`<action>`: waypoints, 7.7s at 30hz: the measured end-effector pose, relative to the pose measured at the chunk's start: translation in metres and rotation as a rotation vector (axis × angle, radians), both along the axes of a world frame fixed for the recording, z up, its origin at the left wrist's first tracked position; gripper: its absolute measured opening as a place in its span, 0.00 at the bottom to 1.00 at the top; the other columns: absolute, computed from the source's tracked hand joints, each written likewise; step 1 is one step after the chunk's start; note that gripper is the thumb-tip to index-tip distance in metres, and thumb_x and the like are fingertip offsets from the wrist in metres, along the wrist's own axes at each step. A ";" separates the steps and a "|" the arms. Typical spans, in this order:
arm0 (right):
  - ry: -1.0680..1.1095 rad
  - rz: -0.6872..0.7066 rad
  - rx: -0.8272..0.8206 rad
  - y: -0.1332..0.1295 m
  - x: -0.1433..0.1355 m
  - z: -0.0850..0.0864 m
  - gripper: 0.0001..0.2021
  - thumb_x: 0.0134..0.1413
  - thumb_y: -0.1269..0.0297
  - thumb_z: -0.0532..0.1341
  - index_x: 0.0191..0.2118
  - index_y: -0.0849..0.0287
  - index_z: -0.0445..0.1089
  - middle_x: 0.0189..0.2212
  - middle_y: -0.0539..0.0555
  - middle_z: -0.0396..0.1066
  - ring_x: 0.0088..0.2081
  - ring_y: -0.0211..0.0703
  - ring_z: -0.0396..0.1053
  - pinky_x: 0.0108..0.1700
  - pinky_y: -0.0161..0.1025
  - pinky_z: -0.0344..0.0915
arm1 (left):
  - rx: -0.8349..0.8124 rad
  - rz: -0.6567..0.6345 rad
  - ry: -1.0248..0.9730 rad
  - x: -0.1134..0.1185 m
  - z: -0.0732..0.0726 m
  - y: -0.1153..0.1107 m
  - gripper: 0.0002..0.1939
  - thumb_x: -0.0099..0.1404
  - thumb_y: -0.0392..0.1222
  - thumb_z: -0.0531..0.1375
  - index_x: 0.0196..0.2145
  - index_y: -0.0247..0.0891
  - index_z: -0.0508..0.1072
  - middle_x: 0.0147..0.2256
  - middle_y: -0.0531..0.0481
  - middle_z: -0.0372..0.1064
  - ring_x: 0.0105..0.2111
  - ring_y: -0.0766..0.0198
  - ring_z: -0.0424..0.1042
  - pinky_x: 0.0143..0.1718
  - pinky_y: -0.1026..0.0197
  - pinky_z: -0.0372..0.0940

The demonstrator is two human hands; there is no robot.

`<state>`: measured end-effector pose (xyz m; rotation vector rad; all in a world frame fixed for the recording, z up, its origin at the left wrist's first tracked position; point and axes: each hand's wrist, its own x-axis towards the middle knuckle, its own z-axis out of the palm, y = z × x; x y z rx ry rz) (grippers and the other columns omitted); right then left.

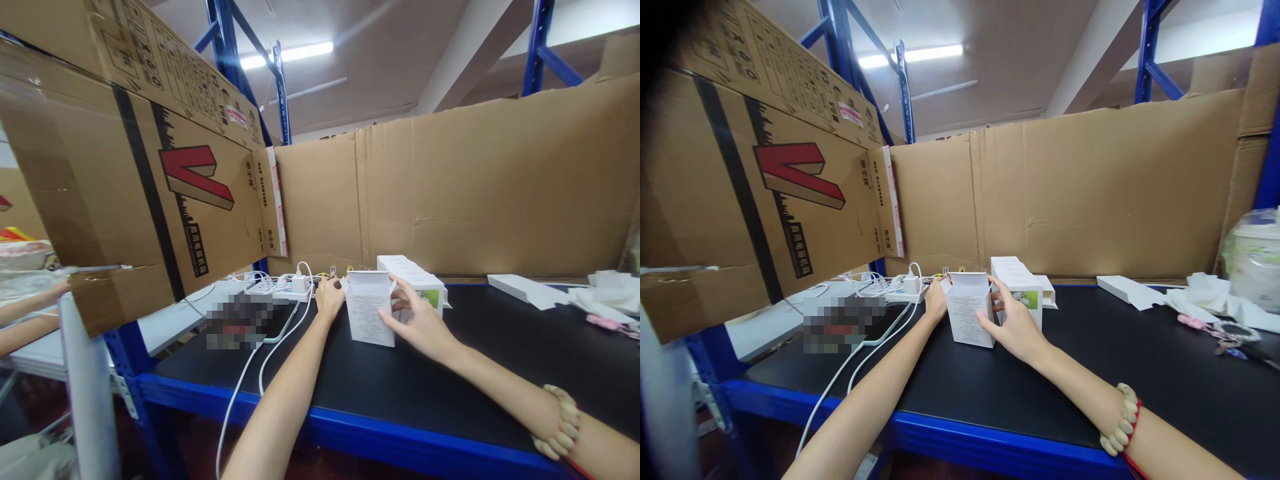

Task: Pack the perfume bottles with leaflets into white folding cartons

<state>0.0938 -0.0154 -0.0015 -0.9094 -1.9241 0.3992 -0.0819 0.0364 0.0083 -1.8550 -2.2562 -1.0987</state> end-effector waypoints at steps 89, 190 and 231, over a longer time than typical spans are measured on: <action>0.045 0.038 0.149 0.010 0.009 0.003 0.22 0.43 0.61 0.60 0.48 0.55 0.62 0.40 0.55 0.71 0.30 0.41 0.70 0.31 0.40 0.69 | 0.715 -0.653 -0.071 0.038 0.008 -0.026 0.15 0.67 0.44 0.44 0.50 0.41 0.56 0.34 0.49 0.66 0.34 0.63 0.67 0.37 0.58 0.62; -0.104 0.044 0.408 -0.004 0.014 0.015 0.13 0.41 0.61 0.62 0.36 0.56 0.64 0.33 0.52 0.70 0.23 0.33 0.65 0.21 0.31 0.64 | 0.834 -0.428 -0.528 0.029 0.051 -0.048 0.24 0.63 0.51 0.46 0.14 0.38 0.62 0.16 0.55 0.63 0.20 0.70 0.62 0.26 0.65 0.58; -0.731 -0.265 0.501 -0.022 0.011 0.016 0.14 0.44 0.64 0.58 0.40 0.60 0.66 0.38 0.59 0.71 0.35 0.46 0.71 0.23 0.35 0.65 | 0.412 -0.589 0.255 0.010 -0.025 -0.112 0.15 0.59 0.33 0.55 0.44 0.41 0.61 0.40 0.52 0.68 0.38 0.62 0.68 0.37 0.61 0.65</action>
